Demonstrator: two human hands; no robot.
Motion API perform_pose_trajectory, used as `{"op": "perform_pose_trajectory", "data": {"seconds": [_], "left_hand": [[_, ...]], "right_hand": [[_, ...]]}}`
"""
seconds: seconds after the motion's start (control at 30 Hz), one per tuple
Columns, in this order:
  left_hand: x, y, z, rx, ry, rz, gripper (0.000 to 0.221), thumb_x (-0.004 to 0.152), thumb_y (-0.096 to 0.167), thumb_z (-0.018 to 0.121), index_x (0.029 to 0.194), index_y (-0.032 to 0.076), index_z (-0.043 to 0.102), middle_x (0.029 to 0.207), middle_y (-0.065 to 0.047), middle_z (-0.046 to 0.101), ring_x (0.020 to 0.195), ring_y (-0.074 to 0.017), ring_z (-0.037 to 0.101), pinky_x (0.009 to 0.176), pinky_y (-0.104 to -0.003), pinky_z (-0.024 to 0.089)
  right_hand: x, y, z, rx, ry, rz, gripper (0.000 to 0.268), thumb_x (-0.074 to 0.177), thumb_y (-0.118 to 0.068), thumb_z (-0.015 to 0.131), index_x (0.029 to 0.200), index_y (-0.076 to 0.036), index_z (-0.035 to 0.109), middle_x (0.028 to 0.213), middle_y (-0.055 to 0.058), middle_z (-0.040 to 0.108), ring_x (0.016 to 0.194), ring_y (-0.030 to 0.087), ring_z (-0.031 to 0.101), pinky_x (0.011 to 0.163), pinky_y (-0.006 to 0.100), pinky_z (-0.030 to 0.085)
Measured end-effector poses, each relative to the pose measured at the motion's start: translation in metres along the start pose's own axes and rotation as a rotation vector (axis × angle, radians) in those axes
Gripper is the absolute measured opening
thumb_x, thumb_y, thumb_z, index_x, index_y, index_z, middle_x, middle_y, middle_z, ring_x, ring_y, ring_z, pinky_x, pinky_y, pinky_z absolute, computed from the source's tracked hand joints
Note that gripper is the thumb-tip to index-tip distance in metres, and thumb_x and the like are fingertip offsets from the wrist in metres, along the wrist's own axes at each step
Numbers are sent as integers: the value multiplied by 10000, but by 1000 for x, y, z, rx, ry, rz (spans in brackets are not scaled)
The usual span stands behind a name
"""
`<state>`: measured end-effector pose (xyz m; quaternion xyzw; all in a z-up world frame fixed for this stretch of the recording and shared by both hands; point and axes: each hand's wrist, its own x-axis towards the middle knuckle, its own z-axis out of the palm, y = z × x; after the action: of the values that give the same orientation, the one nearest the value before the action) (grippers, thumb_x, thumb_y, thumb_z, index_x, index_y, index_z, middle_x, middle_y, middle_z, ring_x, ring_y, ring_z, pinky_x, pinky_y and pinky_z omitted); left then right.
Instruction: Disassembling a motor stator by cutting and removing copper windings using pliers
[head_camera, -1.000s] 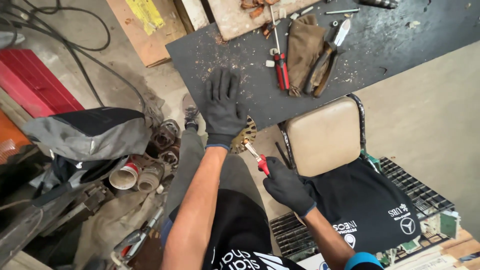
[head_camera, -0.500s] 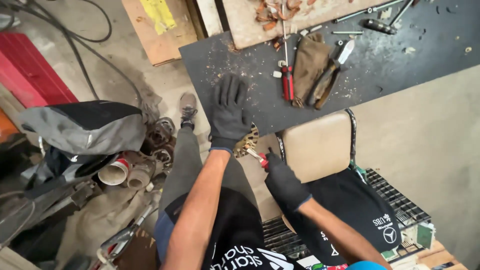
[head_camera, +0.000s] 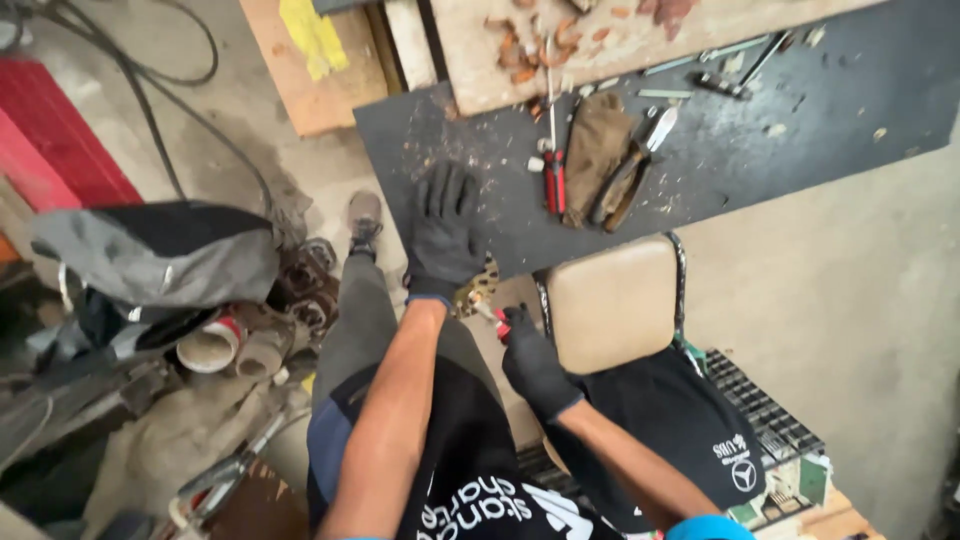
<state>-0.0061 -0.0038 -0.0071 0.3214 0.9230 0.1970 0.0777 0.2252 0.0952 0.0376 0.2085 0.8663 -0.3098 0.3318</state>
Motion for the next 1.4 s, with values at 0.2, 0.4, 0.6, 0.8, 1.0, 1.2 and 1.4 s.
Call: {"op": "perform_pose_trajectory", "data": {"seconds": [0.2,0.4,0.6,0.8,1.0,1.2,1.4], "left_hand": [[3,10,-8,63,-119,-43,899,756,372,592,1580,91,368,1646,-183,321,1565,-378,195,1286,-547,163],[-1,3,-2,-17,-9,-14,821,807,332,449,1583,80,358,1661,-200,292,1563,-394,207,1266,-559,163],[0,2,0,35,-30,-24,849,761,356,528,1553,74,414,1641,-190,324,1560,-375,213,1272,-547,174],[-1,2,5,29,111,10,806,758,300,541,1530,80,470,1611,-195,362,1528,-399,291,1238,-572,246],[0,7,-9,76,72,22,803,766,320,534,1525,65,463,1603,-212,370,1530,-403,272,1253,-569,230],[1,9,-10,47,-28,8,847,757,336,548,1551,68,424,1631,-225,323,1550,-409,231,1265,-567,184],[2,13,-14,60,-42,-18,808,781,345,557,1531,69,437,1585,-210,383,1535,-391,268,1264,-551,194]], "right_hand": [[12,-11,-11,35,53,-81,345,1068,-252,375,1364,-131,504,1215,169,627,1239,407,577,1007,513,500],[2,-34,-75,310,-216,-14,718,734,-264,764,1398,-283,493,1475,38,527,1342,360,522,1099,517,446],[14,12,-43,417,-321,176,797,708,-437,806,1409,-404,430,1519,-38,483,1402,272,474,1189,469,374],[20,96,53,1393,-426,121,587,687,93,721,1264,-3,668,1175,181,699,1164,311,647,1075,461,445],[1,-21,-55,175,-103,183,382,687,-403,809,994,-224,668,872,16,717,897,285,728,807,422,556],[31,29,48,-75,732,-226,335,635,-417,851,796,-240,617,673,-16,553,644,263,622,728,372,555],[-38,-43,-56,1383,-483,395,197,587,-178,701,722,-48,642,560,111,621,505,250,655,480,352,560]]}}
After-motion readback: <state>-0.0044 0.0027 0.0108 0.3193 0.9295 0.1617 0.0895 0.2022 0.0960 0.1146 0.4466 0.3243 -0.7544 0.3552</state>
